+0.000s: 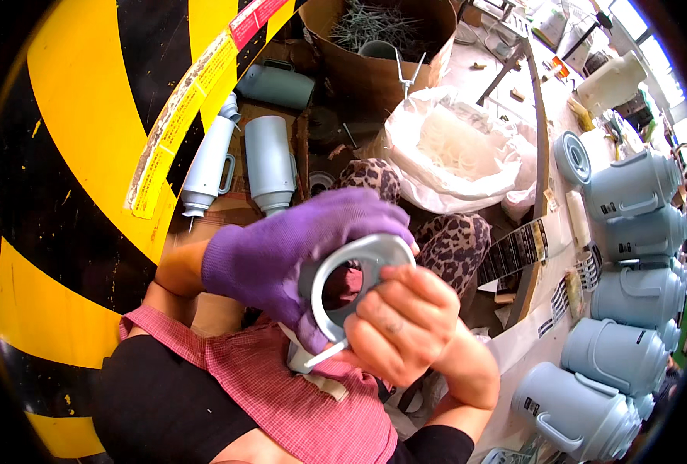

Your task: The person assembles vacuum flasks by placing internal components into the plastic housing, applying adhesive labels to the side, and fitting the shoulder and handle assemblies onto the top by hand.

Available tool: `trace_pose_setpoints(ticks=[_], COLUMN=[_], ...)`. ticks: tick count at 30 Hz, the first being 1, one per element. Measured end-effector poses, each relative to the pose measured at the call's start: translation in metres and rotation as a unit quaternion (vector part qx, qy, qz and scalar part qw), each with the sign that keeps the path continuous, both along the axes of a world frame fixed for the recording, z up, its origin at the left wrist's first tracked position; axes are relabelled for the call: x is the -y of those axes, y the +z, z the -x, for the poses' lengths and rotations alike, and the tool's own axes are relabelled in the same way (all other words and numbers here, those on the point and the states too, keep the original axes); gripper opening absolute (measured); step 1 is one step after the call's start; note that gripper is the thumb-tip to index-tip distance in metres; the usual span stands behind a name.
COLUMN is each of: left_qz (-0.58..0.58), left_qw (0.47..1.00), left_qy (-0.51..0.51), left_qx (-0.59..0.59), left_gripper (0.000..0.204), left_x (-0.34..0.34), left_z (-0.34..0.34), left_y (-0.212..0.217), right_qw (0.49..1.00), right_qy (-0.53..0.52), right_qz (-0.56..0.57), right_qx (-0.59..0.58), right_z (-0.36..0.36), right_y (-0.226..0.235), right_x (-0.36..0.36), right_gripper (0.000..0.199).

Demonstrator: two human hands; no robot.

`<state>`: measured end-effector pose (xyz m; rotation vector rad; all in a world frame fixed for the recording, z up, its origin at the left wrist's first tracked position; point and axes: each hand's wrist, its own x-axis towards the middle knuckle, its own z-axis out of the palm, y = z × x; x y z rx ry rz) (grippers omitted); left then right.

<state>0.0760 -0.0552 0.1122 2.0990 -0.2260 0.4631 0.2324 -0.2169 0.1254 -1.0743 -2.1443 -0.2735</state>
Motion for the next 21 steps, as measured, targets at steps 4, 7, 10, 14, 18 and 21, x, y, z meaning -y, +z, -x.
trace_pose_setpoints(ticks=[4,7,10,14,18,21], left_qz=[0.100,0.152,0.072,0.039,0.100,-0.384], left_qw=[0.992,0.978,0.991,0.999,0.994,0.851], left_qy=[-0.023,-0.059,-0.053,-0.021,0.026,0.280], left_qx=[-0.079,-0.131,-0.102,-0.021,0.034,0.223], left_gripper=[0.112,0.113,0.108,0.085,0.087,0.076], left_x=[-0.008,-0.010,-0.007,0.013,0.007,-0.059], left_z=[0.004,0.008,0.009,0.011,-0.004,-0.031], left_y=[0.006,0.009,0.005,0.003,0.013,0.018], right_qw=[0.999,0.996,0.993,0.992,0.987,0.956], right_qy=[0.024,0.082,0.028,0.051,0.041,-0.111], right_qz=[-0.028,-0.029,-0.082,-0.086,-0.154,-0.255], right_qx=[-0.017,0.023,0.076,0.075,0.028,-0.094], right_z=[-0.007,-0.012,-0.007,-0.003,-0.026,-0.080], right_y=[0.002,0.007,-0.008,-0.008,-0.005,-0.006], right_x=[-0.019,-0.028,-0.021,0.000,-0.030,-0.049], right_gripper=[0.036,0.034,0.040,0.047,0.046,0.081])
